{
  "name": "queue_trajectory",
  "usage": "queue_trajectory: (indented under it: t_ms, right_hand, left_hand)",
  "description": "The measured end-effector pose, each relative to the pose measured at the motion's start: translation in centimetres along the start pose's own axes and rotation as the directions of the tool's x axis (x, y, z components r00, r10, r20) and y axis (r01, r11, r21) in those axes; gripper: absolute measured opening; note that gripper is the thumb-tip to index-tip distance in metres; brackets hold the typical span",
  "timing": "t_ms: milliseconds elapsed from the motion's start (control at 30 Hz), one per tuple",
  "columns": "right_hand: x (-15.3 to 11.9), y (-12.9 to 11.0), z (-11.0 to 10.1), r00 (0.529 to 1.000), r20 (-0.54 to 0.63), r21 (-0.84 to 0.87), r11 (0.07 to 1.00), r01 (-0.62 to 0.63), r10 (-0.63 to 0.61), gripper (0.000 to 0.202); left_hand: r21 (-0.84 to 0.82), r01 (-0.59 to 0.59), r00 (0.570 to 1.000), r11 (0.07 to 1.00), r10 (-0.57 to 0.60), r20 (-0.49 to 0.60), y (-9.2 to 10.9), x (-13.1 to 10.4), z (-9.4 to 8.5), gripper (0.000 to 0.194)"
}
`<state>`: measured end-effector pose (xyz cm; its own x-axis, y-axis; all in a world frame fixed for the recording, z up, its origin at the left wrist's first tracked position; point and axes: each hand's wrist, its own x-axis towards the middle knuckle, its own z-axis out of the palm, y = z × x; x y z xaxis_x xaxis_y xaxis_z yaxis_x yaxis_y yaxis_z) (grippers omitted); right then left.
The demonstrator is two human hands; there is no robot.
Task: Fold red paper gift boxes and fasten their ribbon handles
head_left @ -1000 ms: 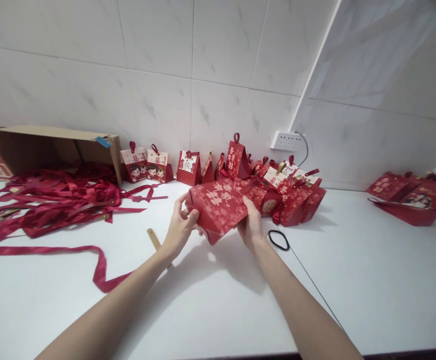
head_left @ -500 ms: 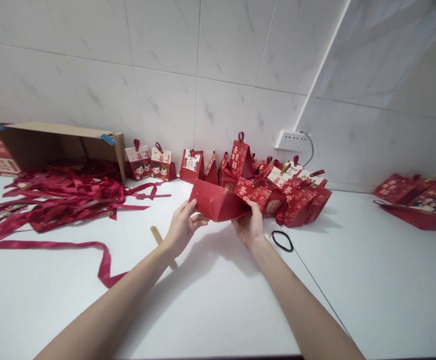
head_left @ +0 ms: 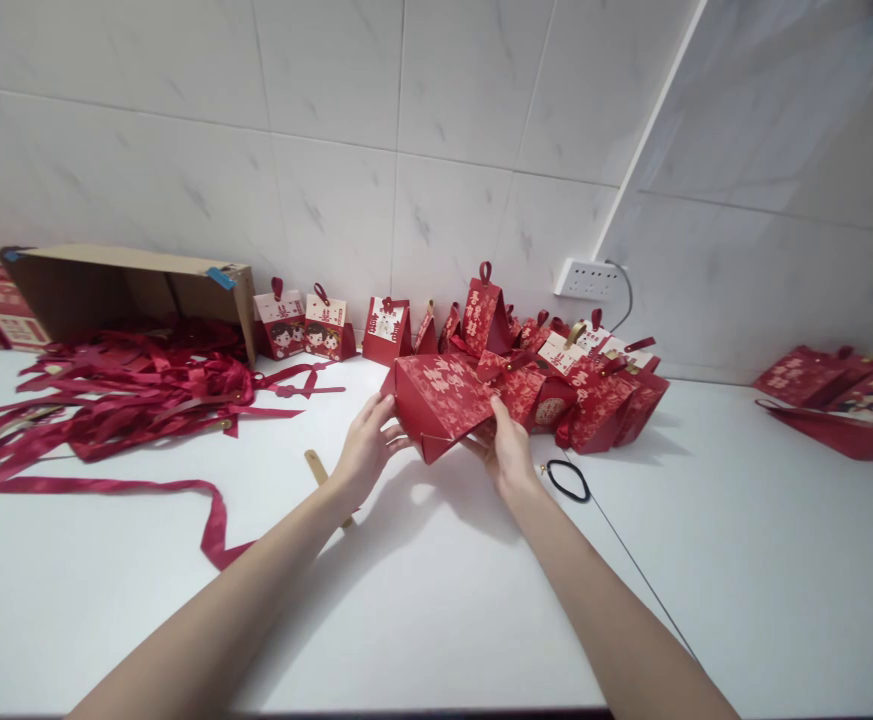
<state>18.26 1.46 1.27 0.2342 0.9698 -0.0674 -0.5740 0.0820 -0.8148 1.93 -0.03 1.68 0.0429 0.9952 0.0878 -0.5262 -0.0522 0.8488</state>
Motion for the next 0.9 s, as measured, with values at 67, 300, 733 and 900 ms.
queue_trajectory:
  t_ms: [67, 300, 733, 900]
  right_hand:
    - [0.2, 0.2, -0.2, 0.997, -0.009, -0.033, 0.996, 0.082, -0.082, 0.033]
    - [0.0, 0.4, -0.2, 0.963, 0.082, -0.121, 0.957, 0.264, -0.256, 0.040]
    - [0.6, 0.0, -0.3, 0.978, 0.129, 0.022, 0.987, 0.161, -0.162, 0.030]
    - [-0.8, -0.7, 0.4, 0.983, 0.127, -0.160, 0.975, 0.153, -0.134, 0.037]
  left_hand:
    - [0.045, 0.019, 1.000, 0.999, -0.019, 0.002, -0.2, -0.1, 0.1, 0.041]
    - [0.061, 0.225, 0.974, 0.973, -0.224, -0.013, -0.3, -0.1, 0.0, 0.040]
    - [0.193, -0.131, 0.991, 0.972, 0.123, 0.053, -0.3, -0.2, -0.3, 0.072]
    - [0.155, 0.470, 0.880, 0.869, -0.448, -0.156, -0.7, 0.3, -0.1, 0.054]
